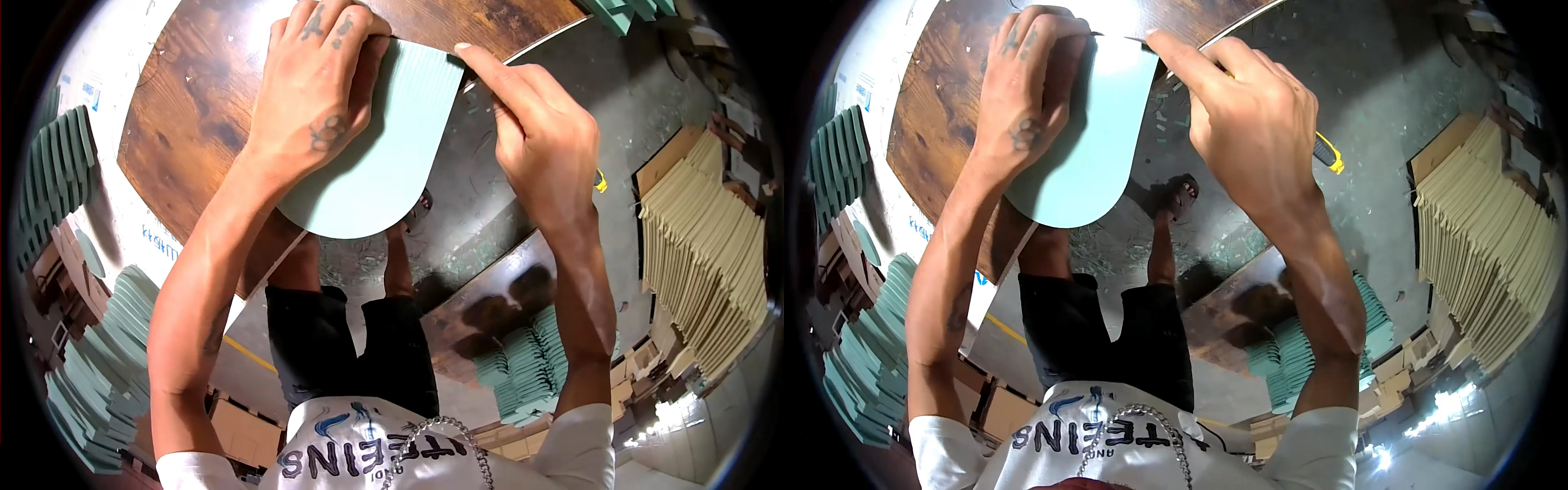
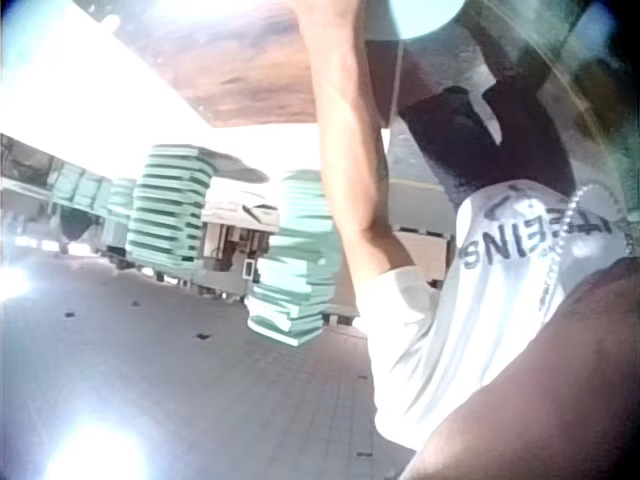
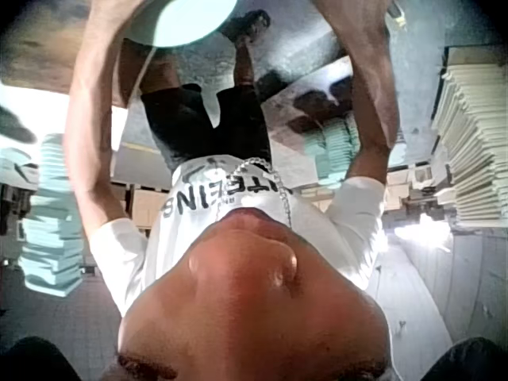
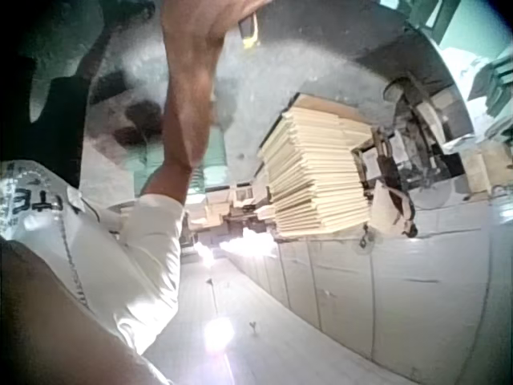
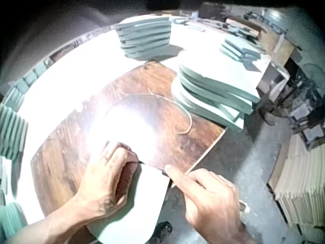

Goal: Using a utility knife to trim the edges of green foam seat-shaped components on a workbench.

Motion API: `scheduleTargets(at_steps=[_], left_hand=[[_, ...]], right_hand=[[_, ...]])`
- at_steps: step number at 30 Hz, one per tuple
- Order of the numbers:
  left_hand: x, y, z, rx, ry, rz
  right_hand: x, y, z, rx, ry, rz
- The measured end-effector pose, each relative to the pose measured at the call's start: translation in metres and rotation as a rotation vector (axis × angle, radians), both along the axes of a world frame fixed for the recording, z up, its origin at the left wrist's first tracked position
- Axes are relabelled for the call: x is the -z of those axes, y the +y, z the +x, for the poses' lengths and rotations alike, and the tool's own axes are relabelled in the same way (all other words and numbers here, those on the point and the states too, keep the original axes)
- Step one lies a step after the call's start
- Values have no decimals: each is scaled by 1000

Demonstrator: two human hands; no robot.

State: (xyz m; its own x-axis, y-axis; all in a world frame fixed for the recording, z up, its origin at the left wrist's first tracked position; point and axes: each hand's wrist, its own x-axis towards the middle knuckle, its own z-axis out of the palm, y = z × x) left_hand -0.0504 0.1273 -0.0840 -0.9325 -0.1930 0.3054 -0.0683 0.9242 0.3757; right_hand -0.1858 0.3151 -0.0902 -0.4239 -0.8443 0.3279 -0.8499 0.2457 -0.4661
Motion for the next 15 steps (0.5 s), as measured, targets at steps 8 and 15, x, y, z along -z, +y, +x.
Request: scheduleTargets(at_steps=[8,15], left_hand=[[-2,2,0,-55,6,82],[4,2,-2,-54,12,56]], right_hand=[[-1,23,18,-128,41,66],[-19,64,98,-267,-150,180]])
